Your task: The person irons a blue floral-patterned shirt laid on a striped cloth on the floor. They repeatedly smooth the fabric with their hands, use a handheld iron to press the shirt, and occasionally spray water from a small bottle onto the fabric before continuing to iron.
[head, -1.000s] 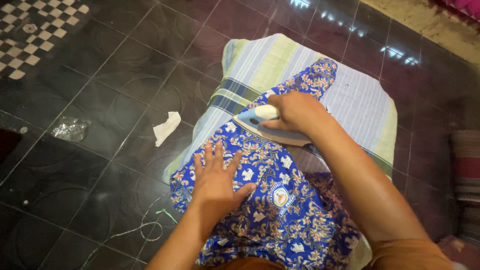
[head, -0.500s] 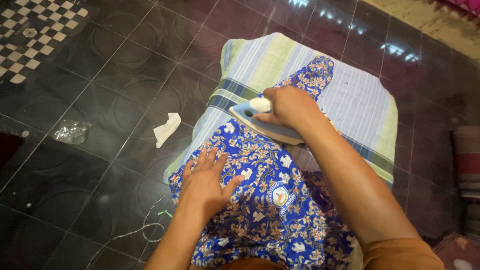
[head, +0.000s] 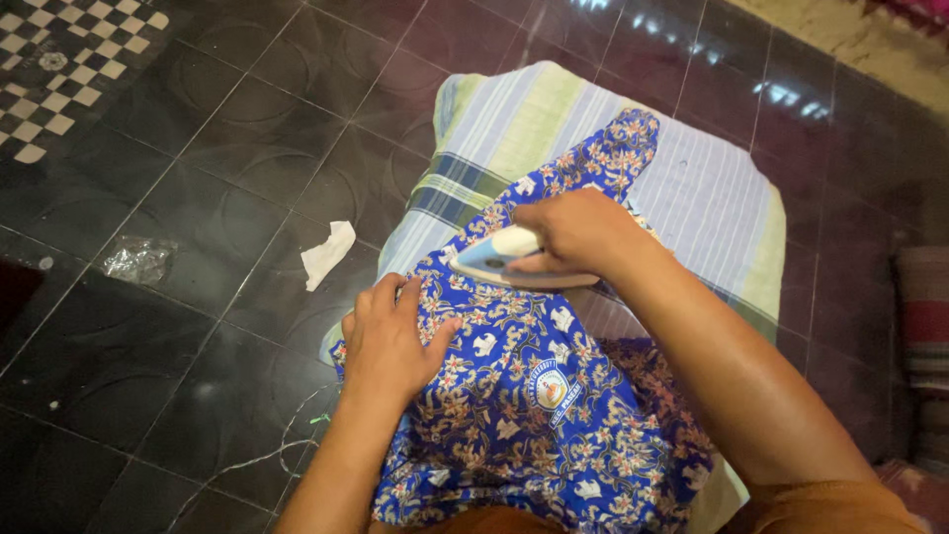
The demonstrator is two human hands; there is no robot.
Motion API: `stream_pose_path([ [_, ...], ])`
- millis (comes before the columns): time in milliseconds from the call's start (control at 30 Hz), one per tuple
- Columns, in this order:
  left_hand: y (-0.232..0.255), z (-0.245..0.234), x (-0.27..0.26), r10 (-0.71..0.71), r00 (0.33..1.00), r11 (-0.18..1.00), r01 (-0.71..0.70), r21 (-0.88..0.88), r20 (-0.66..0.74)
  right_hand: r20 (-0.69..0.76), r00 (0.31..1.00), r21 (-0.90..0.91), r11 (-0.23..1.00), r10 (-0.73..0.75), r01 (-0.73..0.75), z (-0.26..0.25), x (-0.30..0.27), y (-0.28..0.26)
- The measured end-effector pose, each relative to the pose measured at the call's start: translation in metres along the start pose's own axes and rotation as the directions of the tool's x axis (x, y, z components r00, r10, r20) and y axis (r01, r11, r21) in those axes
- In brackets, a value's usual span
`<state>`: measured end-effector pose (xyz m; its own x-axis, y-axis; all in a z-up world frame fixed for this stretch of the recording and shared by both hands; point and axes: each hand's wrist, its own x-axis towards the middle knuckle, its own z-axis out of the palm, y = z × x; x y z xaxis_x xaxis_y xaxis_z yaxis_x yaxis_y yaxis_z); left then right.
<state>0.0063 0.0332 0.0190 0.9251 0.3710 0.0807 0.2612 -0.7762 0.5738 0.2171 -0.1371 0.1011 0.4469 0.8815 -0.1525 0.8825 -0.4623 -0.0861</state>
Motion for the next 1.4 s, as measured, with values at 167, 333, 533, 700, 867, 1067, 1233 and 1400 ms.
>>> stream_pose_path([
  [167,0.003,-0.001,-0.002,0.048,0.998,0.999,-0.048,0.004,-0.029,0.045,0.998,0.023,0.999,0.034,-0.035,-0.004,0.002,-0.003],
  [333,0.003,0.000,-0.001,0.053,0.998,0.998,-0.053,0.024,-0.018,0.064,0.997,0.042,0.998,0.047,-0.050,-0.003,0.006,-0.012],
  [533,0.003,0.004,-0.002,0.068,0.997,0.997,-0.067,0.035,-0.031,0.039,0.998,0.051,0.997,0.050,-0.052,0.003,0.015,-0.012],
  [700,0.001,0.007,-0.001,0.063,0.998,0.997,-0.061,0.055,-0.021,-0.023,0.997,0.052,0.996,0.078,-0.077,0.005,0.016,-0.015],
  [867,0.003,0.005,-0.003,0.044,0.999,0.999,-0.044,0.022,-0.027,0.012,0.998,0.057,0.996,0.069,-0.070,0.001,0.015,-0.015],
  [1067,0.000,0.008,-0.003,0.051,0.998,0.999,-0.051,0.014,-0.030,0.072,0.997,0.049,0.998,0.024,-0.027,-0.002,0.005,-0.010],
  [1233,-0.001,0.013,-0.002,0.099,0.993,0.995,-0.096,0.038,-0.066,0.025,0.996,0.050,0.995,0.083,-0.084,0.001,0.014,-0.019],
  [1400,-0.003,0.018,-0.003,0.081,0.994,0.996,-0.079,0.044,-0.068,0.010,0.994,0.057,0.992,0.109,-0.109,0.005,0.015,-0.021],
])
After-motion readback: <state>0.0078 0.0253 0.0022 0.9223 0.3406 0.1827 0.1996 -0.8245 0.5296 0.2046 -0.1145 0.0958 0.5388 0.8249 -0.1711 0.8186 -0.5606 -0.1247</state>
